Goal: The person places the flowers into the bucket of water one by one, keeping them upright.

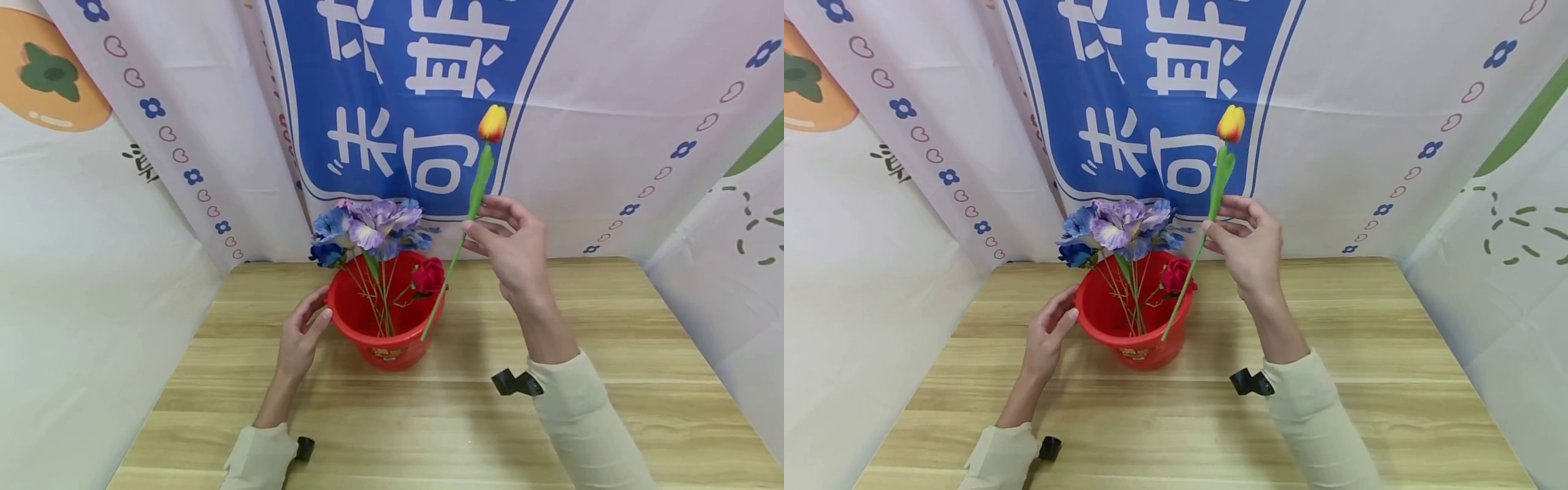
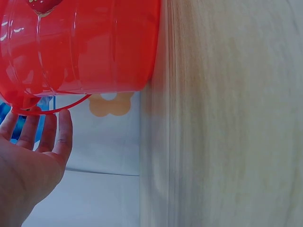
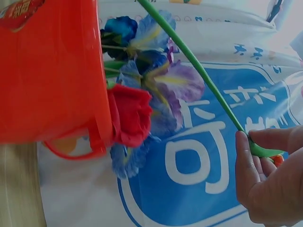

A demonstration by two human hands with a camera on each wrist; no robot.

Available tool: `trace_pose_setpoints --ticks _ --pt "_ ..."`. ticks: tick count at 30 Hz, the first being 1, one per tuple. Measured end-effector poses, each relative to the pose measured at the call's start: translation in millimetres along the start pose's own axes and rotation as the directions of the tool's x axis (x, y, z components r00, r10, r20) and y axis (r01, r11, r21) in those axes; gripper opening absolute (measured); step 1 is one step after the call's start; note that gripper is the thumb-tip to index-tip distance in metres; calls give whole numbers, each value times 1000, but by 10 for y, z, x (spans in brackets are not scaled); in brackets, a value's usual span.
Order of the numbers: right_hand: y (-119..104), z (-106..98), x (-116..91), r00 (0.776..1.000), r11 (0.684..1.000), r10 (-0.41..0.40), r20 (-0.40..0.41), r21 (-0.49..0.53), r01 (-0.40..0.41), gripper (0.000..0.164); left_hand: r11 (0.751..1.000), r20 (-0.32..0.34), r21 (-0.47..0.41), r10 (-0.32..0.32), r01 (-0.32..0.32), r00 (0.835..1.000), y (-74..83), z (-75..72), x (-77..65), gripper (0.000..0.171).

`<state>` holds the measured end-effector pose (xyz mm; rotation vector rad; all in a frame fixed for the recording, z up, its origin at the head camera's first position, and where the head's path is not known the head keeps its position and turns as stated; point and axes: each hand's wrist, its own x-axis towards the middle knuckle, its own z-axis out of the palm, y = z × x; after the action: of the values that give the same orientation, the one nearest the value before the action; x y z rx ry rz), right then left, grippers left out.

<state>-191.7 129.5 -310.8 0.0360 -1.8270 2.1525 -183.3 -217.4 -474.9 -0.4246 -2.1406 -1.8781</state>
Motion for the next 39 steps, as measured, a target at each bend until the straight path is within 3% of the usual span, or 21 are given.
trace_pose_setpoints --ticks 12,22,39 --pt "177 309 7 998 998 -61 -5 -13 61 43 1000 3 -10 1 -1 1000 6 -5 2 45" --pt "419 461 -61 1000 996 -26 10 -87 27 41 1000 3 -11 -1 1 1000 5 -3 0 46" --pt "555 677 -185 998 964 -43 35 -261 51 39 1000 5 2 -18 18 1000 -9 -7 -3 46"
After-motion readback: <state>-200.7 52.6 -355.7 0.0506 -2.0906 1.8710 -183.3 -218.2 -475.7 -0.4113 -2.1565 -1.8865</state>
